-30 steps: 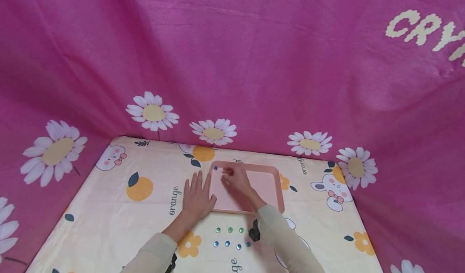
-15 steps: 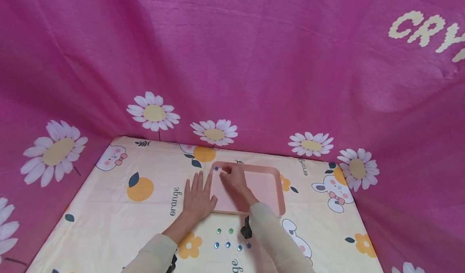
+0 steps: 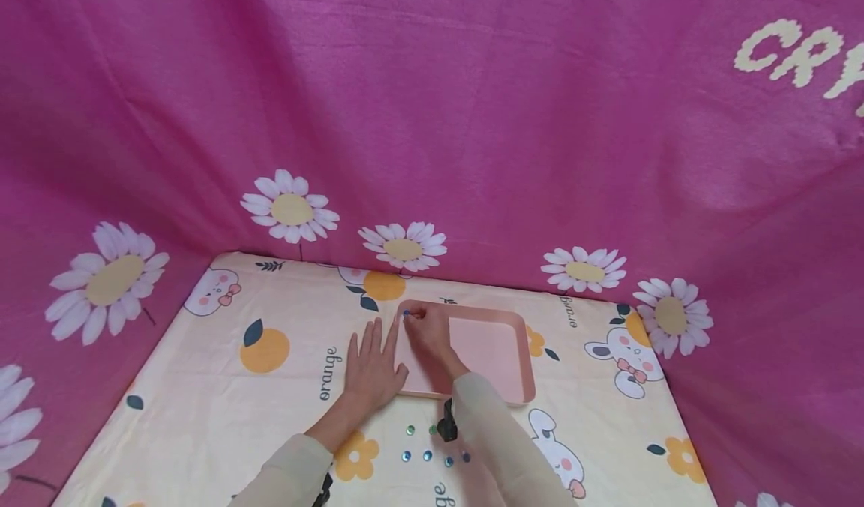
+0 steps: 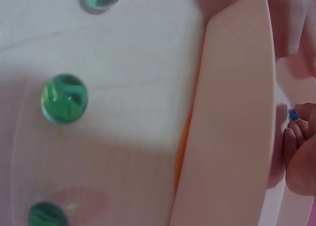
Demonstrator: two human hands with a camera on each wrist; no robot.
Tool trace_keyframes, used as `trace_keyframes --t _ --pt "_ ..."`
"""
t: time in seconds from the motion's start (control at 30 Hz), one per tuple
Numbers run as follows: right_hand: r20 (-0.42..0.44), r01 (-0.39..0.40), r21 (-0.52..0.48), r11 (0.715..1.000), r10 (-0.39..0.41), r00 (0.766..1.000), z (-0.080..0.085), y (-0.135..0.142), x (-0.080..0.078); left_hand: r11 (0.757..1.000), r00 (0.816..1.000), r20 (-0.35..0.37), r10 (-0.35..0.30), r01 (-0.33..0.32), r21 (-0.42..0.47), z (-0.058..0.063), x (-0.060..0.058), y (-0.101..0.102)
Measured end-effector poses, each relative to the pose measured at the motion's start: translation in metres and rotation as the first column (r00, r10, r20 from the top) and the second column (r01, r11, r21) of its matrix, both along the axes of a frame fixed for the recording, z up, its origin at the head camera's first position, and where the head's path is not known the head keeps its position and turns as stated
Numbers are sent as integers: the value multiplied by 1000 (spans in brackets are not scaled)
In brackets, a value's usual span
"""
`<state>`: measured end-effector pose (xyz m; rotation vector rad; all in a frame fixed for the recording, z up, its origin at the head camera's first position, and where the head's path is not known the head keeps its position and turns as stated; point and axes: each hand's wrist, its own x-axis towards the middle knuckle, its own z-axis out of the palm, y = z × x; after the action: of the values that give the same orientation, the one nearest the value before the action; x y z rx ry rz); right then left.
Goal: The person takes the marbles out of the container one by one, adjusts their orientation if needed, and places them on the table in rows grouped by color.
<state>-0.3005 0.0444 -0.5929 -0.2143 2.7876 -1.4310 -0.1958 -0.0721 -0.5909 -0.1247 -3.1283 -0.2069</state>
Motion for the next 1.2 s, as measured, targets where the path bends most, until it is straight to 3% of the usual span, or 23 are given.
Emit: trace_keyframes --t 0.27,0.5,0.8,1.2 --pt "33 -2 -16 1000 2 999 3 -5 -1 1000 1000 9 5 -5 -8 0 -2 -1" --pt "-9 -90 -1 996 90 996 3 -5 -3 1000 1000 20 -11 11 1 0 -1 1" --pt "-56 -71 50 996 74 996 -3 0 -4 1000 1000 22 0 -1 29 1 0 2" --pt "-72 -123 -23 992 121 990 13 21 12 1000 1000 -1 -14 14 23 0 0 0"
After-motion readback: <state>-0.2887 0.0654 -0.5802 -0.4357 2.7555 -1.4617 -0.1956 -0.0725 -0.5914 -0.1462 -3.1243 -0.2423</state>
